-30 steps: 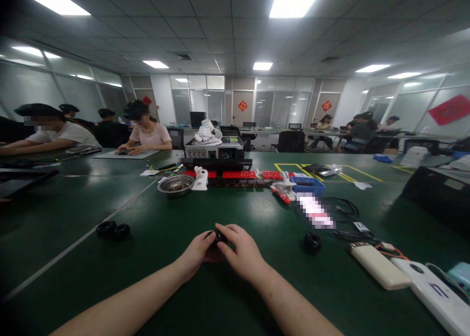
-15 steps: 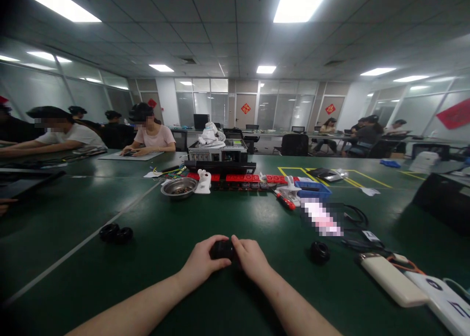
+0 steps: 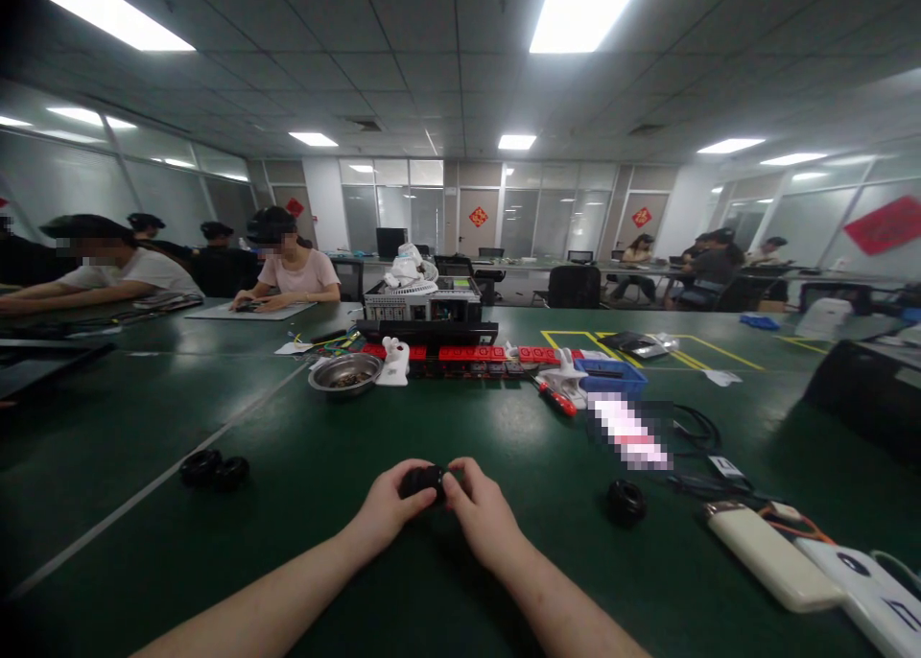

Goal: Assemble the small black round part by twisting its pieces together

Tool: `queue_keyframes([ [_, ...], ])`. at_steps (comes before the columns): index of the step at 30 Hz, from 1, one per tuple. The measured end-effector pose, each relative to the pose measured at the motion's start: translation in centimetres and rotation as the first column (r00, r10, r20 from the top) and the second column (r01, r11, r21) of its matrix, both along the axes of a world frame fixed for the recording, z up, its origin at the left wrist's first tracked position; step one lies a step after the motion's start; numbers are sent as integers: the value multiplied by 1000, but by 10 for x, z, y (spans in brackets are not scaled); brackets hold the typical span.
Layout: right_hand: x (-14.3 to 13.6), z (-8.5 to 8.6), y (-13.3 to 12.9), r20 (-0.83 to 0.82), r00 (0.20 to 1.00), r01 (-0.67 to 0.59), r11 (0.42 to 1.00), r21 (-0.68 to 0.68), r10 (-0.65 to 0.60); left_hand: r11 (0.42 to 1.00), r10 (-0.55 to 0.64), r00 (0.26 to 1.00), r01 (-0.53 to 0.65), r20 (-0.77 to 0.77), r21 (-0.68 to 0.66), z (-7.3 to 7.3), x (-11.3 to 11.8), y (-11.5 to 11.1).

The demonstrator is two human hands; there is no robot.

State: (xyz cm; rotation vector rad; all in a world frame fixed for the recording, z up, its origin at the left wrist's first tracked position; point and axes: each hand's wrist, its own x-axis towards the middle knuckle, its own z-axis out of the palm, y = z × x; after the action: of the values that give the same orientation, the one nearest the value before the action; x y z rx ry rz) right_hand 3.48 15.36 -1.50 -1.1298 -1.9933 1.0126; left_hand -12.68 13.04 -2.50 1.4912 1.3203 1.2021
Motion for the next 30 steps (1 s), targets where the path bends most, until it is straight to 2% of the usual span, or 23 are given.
queue_keyframes([
  [3, -2, -7, 6, 18, 1000, 14, 987, -163, -11, 998, 24, 996, -19, -90, 53, 5, 2, -5],
  [5, -2, -7, 7, 35, 999, -9, 982, -190, 16, 997, 11, 992, -1, -126, 73, 7, 3, -8],
  [8, 0, -1, 5, 44, 998, -41, 989, -142, 47, 997, -22, 994, 30, -103, 71, 6, 3, -9],
  [14, 3, 8, -2, 122, 989, -96, 991, 98, 83, 975, -155, 964, 185, 215, -126, -5, -4, 0],
  [16, 3, 8, -3, 129, 987, -110, 988, 112, 95, 973, -143, 959, 181, 244, -143, -5, -4, 1],
  [20, 3, 7, -5, 140, 986, -102, 989, 106, 87, 982, -63, 967, 103, 245, -156, -3, 1, 0],
  [23, 2, 6, -5, 145, 989, -16, 998, 63, 7, 990, -44, 979, 70, 201, -124, -2, 4, -3],
  [25, 2, 4, -3, 168, 985, 24, 1000, 17, -26, 996, -61, 993, 67, 103, -58, 1, 5, -7],
  [28, 1, -1, 0, 156, 988, -2, 999, -32, 7, 994, -98, 993, 101, -66, 38, 6, 6, -12],
  [30, 1, -2, 1, 130, 991, -28, 999, -20, 31, 991, -107, 989, 114, -100, 67, 8, 6, -14],
])
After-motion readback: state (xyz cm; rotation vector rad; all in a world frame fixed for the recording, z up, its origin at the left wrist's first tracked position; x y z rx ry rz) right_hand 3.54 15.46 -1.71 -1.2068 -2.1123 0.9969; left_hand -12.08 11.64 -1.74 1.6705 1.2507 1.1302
